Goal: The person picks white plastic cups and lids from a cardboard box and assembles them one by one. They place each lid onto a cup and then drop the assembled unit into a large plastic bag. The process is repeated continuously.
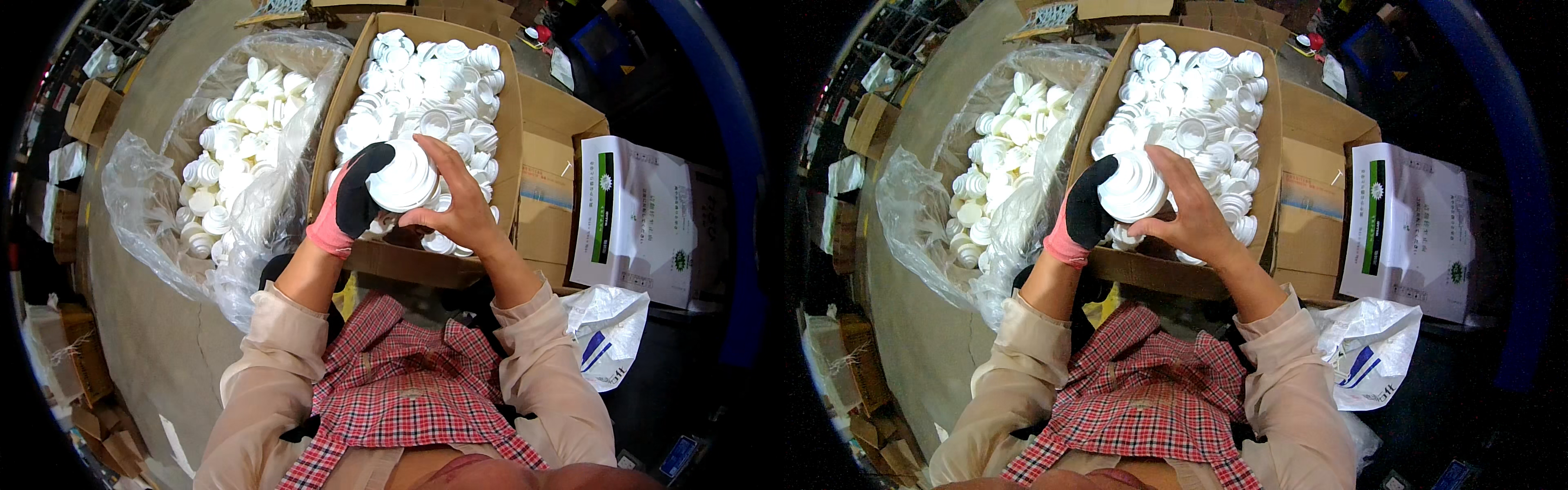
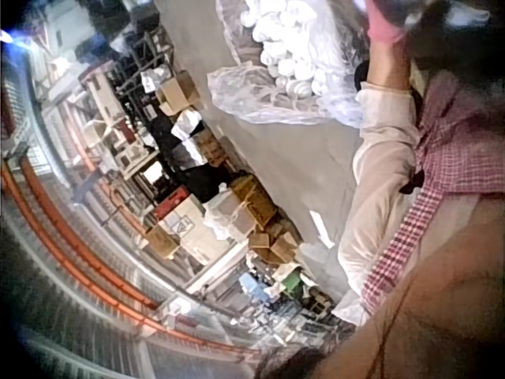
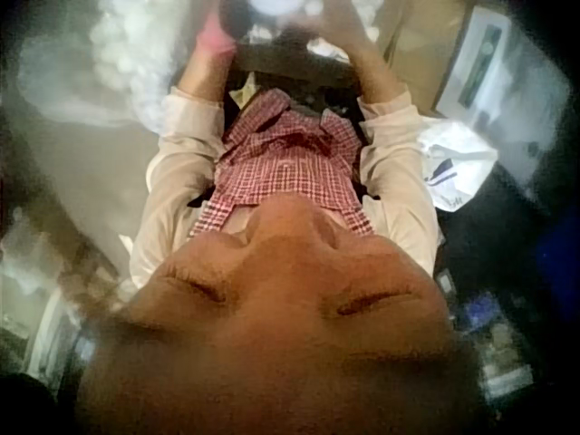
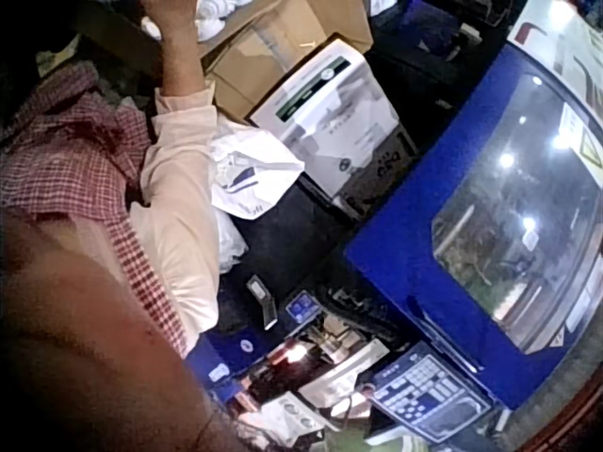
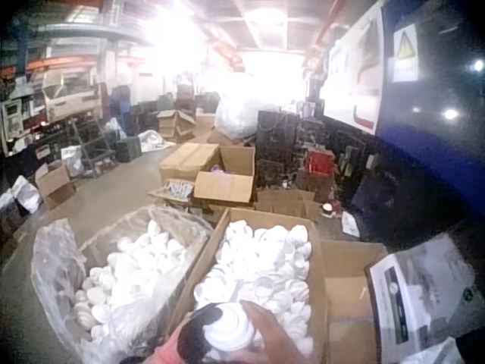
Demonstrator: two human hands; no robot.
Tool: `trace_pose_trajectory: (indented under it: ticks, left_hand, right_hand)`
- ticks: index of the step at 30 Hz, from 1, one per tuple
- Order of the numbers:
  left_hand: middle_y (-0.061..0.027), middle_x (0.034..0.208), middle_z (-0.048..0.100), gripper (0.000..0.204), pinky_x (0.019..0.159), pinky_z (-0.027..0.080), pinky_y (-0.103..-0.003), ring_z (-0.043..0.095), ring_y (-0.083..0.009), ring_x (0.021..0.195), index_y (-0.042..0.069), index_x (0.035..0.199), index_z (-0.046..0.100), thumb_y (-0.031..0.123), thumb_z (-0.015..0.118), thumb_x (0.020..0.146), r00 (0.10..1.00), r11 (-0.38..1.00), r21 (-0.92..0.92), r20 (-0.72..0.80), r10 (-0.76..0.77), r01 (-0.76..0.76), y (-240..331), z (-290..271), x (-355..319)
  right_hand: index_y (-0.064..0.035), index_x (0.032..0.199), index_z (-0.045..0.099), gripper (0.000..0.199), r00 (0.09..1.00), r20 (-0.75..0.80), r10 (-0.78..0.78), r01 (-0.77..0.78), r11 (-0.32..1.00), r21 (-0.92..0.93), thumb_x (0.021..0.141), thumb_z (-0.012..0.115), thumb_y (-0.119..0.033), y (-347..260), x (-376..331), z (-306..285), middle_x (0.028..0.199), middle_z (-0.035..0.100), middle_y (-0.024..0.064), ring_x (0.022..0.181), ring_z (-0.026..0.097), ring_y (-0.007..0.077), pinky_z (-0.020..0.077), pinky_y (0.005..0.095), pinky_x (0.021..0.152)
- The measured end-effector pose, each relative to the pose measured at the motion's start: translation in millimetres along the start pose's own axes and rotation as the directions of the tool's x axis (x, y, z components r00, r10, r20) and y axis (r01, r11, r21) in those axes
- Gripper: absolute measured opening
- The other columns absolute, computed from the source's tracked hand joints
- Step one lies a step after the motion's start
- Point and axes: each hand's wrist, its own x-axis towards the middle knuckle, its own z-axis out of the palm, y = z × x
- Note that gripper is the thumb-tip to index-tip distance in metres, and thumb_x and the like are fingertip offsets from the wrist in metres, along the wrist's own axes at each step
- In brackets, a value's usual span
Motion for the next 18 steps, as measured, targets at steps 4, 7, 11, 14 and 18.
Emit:
trace_pose_trajectory:
  ticks: [4,7,11,14,18]
  left_hand:
    - [-0.0100,0.121,0.060,0.038,0.096,0.047,-0.033,0.060,-0.0202,0.109,-0.001,0.127,0.052,0.021,0.053,0.095,0.999,0.996,0.092,0.052,-0.007,0.002,2,2,-8]
    - [-0.0096,0.120,0.060,0.039,0.096,0.047,-0.033,0.060,-0.0194,0.108,-0.001,0.127,0.052,0.022,0.053,0.096,0.986,0.968,0.241,0.167,0.028,-0.069,7,5,-12]
    - [-0.0092,0.120,0.061,0.041,0.095,0.047,-0.032,0.060,-0.0190,0.107,-0.001,0.127,0.051,0.023,0.054,0.095,0.996,0.988,0.146,0.077,-0.052,0.040,11,19,-22]
    - [-0.0093,0.120,0.061,0.041,0.095,0.047,-0.032,0.060,-0.0193,0.108,-0.001,0.128,0.051,0.022,0.054,0.094,0.997,0.994,-0.076,-0.007,-0.074,0.074,3,13,-19]
    - [-0.0103,0.120,0.061,0.040,0.096,0.047,-0.033,0.059,-0.0208,0.111,0.001,0.128,0.052,0.021,0.055,0.094,0.937,0.827,0.442,0.124,0.326,-0.346,-2,-5,-16]
  right_hand:
    - [-0.0026,0.135,0.046,0.097,0.999,0.017,0.037,-0.038,0.999,0.027,0.054,0.090,-0.032,-10,-1,0,0.133,0.051,0.0159,0.125,0.049,0.0303,0.0397,0.0382,0.103]
    - [-0.0017,0.131,0.049,0.094,0.999,0.016,0.051,-0.052,0.993,0.104,0.052,0.091,-0.027,-16,-2,-2,0.130,0.054,0.0148,0.122,0.052,0.0284,0.0418,0.0366,0.101]
    - [-0.0005,0.129,0.050,0.089,0.998,0.048,0.049,-0.057,0.985,0.160,0.053,0.091,-0.024,-12,-3,-1,0.130,0.053,0.0140,0.122,0.052,0.0259,0.0418,0.0354,0.101]
    - [-0.0009,0.136,0.044,0.096,0.990,0.143,-0.002,-0.024,0.984,0.175,0.056,0.090,-0.028,2,5,-3,0.138,0.048,0.0151,0.128,0.047,0.0263,0.0370,0.0369,0.106]
    - [-0.0017,0.146,0.028,0.116,0.987,0.159,0.014,-0.048,0.976,0.213,0.054,0.087,-0.041,-5,9,-3,0.147,0.040,0.0148,0.136,0.036,0.0268,0.0295,0.0391,0.112]
